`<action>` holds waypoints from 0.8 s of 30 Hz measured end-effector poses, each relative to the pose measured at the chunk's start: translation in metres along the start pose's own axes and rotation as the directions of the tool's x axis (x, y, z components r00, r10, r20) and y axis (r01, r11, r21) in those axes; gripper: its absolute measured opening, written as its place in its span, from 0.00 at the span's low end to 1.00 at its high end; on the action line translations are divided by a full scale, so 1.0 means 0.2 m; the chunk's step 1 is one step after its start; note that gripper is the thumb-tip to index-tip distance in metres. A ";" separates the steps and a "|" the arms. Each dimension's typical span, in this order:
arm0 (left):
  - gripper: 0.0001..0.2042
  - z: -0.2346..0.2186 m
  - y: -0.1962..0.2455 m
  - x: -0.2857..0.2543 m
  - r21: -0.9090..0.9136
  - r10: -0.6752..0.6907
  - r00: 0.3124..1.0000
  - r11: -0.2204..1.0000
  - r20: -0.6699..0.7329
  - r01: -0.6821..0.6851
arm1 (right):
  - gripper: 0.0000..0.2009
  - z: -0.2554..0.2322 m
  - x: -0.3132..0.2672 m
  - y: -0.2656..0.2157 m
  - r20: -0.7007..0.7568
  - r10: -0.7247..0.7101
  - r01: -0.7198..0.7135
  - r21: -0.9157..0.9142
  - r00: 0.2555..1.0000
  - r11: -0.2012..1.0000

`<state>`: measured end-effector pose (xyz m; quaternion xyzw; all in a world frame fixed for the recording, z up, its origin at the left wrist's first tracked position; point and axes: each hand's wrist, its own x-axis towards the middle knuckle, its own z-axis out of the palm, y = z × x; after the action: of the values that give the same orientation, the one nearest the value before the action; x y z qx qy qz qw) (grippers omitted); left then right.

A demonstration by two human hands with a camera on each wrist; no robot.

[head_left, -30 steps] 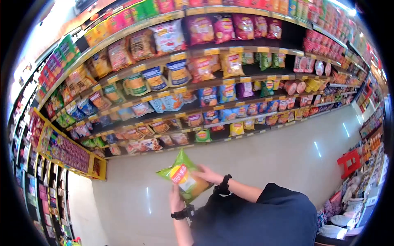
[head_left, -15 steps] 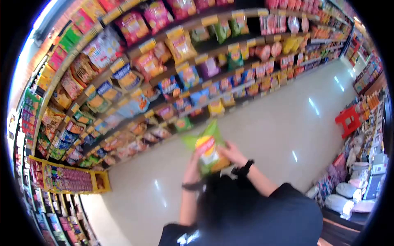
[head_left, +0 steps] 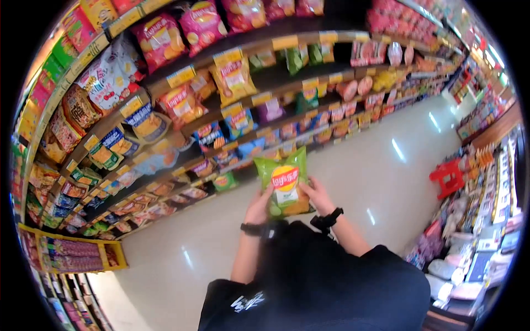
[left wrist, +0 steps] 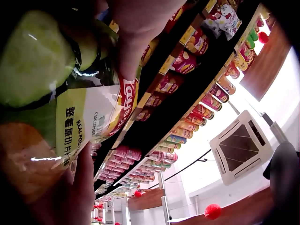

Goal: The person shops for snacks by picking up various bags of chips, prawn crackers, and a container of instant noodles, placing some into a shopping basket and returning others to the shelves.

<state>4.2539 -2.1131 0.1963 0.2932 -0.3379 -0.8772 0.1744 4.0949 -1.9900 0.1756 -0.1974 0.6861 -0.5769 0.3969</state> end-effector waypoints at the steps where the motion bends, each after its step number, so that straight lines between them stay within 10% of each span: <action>1: 0.20 0.04 0.07 0.04 -0.006 0.046 0.999 0.999 -0.013 -0.046 | 0.32 0.03 0.02 -0.13 0.029 0.019 -0.021 0.067 0.999 0.998; 12: 0.27 0.11 0.40 0.74 0.311 0.517 0.853 0.802 0.068 -0.511 | 0.15 -0.04 0.78 -0.39 -0.170 -0.179 0.197 0.095 0.969 0.976; 24: 0.17 0.32 0.82 1.33 0.482 0.641 0.767 0.678 -0.018 -0.555 | 0.20 -0.06 1.42 -0.85 -0.083 -0.459 0.466 0.185 0.885 0.865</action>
<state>4.0267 -2.3314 0.2435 0.2783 -0.5902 -0.6367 0.4108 3.8815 -2.2321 0.2480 -0.3045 0.5644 -0.7246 0.2525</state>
